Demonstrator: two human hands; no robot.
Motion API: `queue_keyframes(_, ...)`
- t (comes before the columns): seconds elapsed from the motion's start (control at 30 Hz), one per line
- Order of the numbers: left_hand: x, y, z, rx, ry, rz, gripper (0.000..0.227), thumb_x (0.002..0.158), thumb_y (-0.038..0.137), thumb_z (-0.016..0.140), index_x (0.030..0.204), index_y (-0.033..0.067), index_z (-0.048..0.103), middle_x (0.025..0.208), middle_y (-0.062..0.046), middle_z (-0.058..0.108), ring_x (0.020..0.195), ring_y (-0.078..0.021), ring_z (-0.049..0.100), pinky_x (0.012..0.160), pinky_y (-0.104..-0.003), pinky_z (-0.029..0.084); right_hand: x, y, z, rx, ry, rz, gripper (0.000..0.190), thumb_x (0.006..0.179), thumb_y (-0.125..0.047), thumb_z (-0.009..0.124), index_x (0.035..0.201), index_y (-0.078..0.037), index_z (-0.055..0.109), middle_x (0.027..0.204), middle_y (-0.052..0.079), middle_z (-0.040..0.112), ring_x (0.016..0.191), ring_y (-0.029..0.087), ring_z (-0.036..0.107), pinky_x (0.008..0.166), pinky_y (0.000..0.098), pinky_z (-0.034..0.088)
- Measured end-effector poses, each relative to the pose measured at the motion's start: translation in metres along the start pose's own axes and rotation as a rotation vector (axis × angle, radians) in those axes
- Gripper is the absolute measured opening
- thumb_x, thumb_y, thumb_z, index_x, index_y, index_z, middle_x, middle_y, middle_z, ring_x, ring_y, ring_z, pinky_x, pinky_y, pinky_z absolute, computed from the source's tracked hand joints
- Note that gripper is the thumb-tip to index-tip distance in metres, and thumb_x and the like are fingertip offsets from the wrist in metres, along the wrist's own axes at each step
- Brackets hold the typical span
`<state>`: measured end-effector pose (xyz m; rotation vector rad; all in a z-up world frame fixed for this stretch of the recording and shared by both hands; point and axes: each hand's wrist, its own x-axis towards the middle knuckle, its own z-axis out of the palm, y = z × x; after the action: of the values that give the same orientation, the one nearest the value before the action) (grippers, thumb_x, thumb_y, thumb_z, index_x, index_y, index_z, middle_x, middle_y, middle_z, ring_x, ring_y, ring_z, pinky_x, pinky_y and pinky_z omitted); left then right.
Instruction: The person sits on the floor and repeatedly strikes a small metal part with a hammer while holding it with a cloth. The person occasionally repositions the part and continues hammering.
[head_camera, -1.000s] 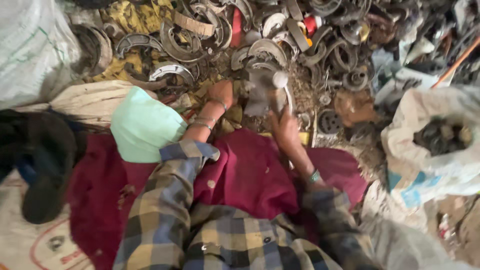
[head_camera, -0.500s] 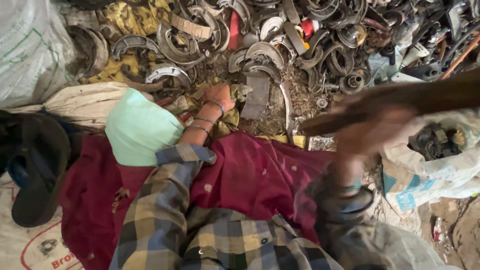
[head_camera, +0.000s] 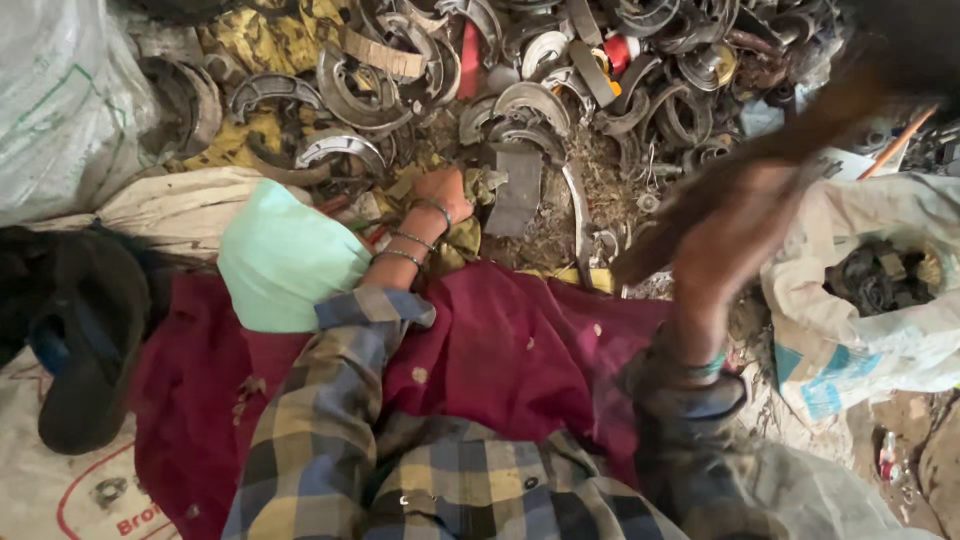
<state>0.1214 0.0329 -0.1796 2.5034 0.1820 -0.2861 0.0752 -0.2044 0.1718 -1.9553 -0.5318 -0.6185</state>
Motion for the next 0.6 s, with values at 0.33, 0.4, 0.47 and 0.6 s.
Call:
queue_keyframes(0.33, 0.012, -0.009, 0.021, 0.077, -0.053, -0.039, 0.024, 0.075, 0.022, 0.074, 0.095, 0.008, 0.08, 0.1, -0.018, 0.077, 0.095, -0.0374, 0.076, 0.077, -0.05, 0.062, -0.142, 0.104, 0.065, -1.314, -0.557, -0.797, 0.038, 0.112, -0.031, 0.052, 0.121, 0.004, 0.062, 0.103, 0.017, 0.076, 0.058, 0.014, 0.055, 0.047, 0.0287, 0.047)
queue_keyframes(0.4, 0.017, -0.007, 0.014, 0.076, -0.055, -0.033, 0.028, 0.074, 0.025, 0.076, 0.096, 0.0078, 0.079, 0.1, -0.018, 0.077, 0.095, -0.038, 0.075, 0.077, -0.051, 0.062, -0.146, 0.115, 0.063, -0.951, -0.575, 0.013, 0.042, 0.111, -0.035, 0.055, 0.124, 0.004, 0.06, 0.089, 0.021, 0.071, 0.064, 0.028, 0.065, 0.053, 0.0371, 0.048)
queue_keyframes(0.47, 0.014, -0.008, 0.008, 0.036, -0.063, -0.016, 0.041, 0.067, 0.033, 0.084, 0.097, 0.0066, 0.077, 0.101, -0.019, 0.075, 0.095, -0.0394, 0.073, 0.08, -0.052, 0.06, -0.13, 0.106, 0.051, -0.668, -0.508, 0.444, 0.045, 0.113, -0.038, 0.054, 0.127, 0.004, 0.058, 0.084, 0.021, 0.07, 0.069, 0.031, 0.07, 0.057, 0.0383, 0.05)
queue_keyframes(0.6, -0.002, -0.002, 0.001, -0.029, 0.021, 0.045, 0.032, 0.074, 0.027, 0.075, 0.1, 0.009, 0.077, 0.102, -0.02, 0.075, 0.096, -0.0394, 0.073, 0.08, -0.052, 0.06, -0.076, 0.05, 0.021, -0.451, -0.255, 0.718, 0.056, 0.107, -0.046, 0.04, 0.134, 0.003, 0.049, 0.081, 0.012, 0.07, 0.061, 0.017, 0.071, 0.048, 0.0312, 0.061)
